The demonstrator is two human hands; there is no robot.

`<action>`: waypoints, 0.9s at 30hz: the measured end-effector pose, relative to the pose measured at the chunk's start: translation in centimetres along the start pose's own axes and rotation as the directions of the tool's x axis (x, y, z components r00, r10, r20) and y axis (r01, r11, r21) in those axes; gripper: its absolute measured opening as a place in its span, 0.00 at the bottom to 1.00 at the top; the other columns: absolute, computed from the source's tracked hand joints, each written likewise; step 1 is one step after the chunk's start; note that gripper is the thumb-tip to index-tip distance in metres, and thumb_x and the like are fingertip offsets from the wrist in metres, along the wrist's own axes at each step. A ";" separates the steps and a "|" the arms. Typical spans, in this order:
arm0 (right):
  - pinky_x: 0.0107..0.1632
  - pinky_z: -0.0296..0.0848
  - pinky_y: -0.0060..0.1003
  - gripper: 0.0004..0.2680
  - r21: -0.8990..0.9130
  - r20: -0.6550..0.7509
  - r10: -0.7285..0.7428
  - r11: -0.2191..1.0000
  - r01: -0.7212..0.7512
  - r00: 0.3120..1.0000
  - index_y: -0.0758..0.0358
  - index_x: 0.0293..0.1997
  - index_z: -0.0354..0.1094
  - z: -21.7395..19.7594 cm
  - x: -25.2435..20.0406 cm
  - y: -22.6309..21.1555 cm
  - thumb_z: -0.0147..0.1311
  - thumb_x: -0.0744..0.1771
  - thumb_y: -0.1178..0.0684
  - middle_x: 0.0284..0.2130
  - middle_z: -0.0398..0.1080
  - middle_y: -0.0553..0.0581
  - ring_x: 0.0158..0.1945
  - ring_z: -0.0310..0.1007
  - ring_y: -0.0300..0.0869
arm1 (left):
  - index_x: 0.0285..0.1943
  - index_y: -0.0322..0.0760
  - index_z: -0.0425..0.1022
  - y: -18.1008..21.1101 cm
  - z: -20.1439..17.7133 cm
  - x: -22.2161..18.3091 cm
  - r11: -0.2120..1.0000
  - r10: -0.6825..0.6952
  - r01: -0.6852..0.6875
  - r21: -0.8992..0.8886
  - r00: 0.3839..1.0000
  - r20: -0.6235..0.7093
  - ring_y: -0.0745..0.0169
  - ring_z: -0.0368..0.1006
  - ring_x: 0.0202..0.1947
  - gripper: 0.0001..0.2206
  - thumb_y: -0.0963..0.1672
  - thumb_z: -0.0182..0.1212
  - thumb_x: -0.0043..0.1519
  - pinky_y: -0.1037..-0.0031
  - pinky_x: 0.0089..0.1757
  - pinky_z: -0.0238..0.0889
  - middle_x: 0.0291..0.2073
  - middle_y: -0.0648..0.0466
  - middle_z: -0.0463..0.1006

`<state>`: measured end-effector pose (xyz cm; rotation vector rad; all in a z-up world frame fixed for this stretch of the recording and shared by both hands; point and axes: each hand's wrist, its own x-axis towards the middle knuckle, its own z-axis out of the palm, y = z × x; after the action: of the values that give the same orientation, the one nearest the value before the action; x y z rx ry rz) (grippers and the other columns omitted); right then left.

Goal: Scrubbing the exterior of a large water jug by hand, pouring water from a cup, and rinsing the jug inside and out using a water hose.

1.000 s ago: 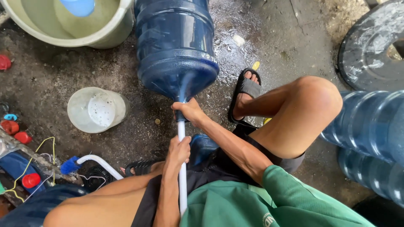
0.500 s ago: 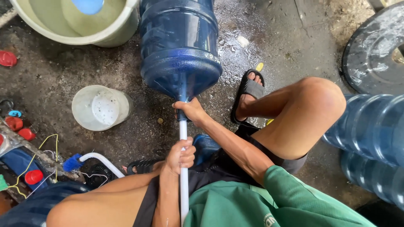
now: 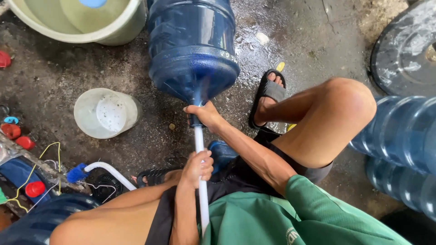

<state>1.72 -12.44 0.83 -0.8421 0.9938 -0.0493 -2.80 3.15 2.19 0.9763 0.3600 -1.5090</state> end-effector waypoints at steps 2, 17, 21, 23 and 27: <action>0.25 0.75 0.43 0.10 -0.021 -0.002 0.000 1.000 0.000 1.000 0.72 0.29 0.64 -0.1 0.0 0.1 0.62 0.54 0.59 0.17 0.68 0.65 0.20 0.73 0.50 | 0.26 0.38 0.60 -0.6 -0.7 0.7 0.980 0.081 -0.041 0.196 0.976 -0.200 0.73 0.55 0.04 0.10 0.44 0.53 0.59 0.78 0.07 0.51 0.07 0.61 0.56; 0.26 0.76 0.44 0.11 -0.035 0.012 -0.001 0.999 0.001 1.000 0.73 0.29 0.64 0.3 -0.1 0.4 0.63 0.54 0.57 0.19 0.69 0.66 0.21 0.74 0.51 | 0.26 0.38 0.57 -0.3 -1.6 -0.9 0.997 0.042 -0.046 -0.066 0.998 -0.053 0.75 0.52 0.03 0.10 0.42 0.54 0.58 0.79 0.05 0.47 0.07 0.62 0.52; 0.24 0.75 0.43 0.11 0.008 0.010 -0.017 1.000 0.017 1.000 0.74 0.28 0.64 0.1 0.3 1.0 0.62 0.54 0.59 0.18 0.68 0.66 0.20 0.73 0.51 | 0.26 0.42 0.58 0.8 0.7 -0.4 0.998 0.046 -0.046 -0.036 0.999 0.002 0.76 0.53 0.05 0.11 0.43 0.55 0.58 0.79 0.06 0.49 0.09 0.64 0.52; 0.24 0.75 0.43 0.11 0.006 0.005 -0.020 1.000 0.020 1.000 0.73 0.28 0.64 -0.1 0.2 0.7 0.62 0.54 0.58 0.18 0.68 0.66 0.20 0.73 0.51 | 0.26 0.39 0.58 1.6 1.1 0.1 0.970 0.163 -0.127 0.206 0.972 -0.169 0.74 0.52 0.04 0.09 0.43 0.52 0.58 0.78 0.06 0.48 0.08 0.61 0.53; 0.25 0.76 0.42 0.11 -0.050 0.025 -0.013 0.999 0.014 1.000 0.72 0.29 0.64 -0.3 0.1 0.4 0.62 0.55 0.57 0.18 0.69 0.65 0.21 0.74 0.50 | 0.25 0.40 0.58 1.6 -0.6 0.7 0.992 0.121 -0.122 0.024 0.992 0.035 0.76 0.53 0.04 0.10 0.42 0.54 0.58 0.79 0.05 0.46 0.08 0.63 0.53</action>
<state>1.42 -12.35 0.41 -0.8935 0.9697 -0.0254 -1.07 2.77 1.77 0.9753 0.2533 -1.4211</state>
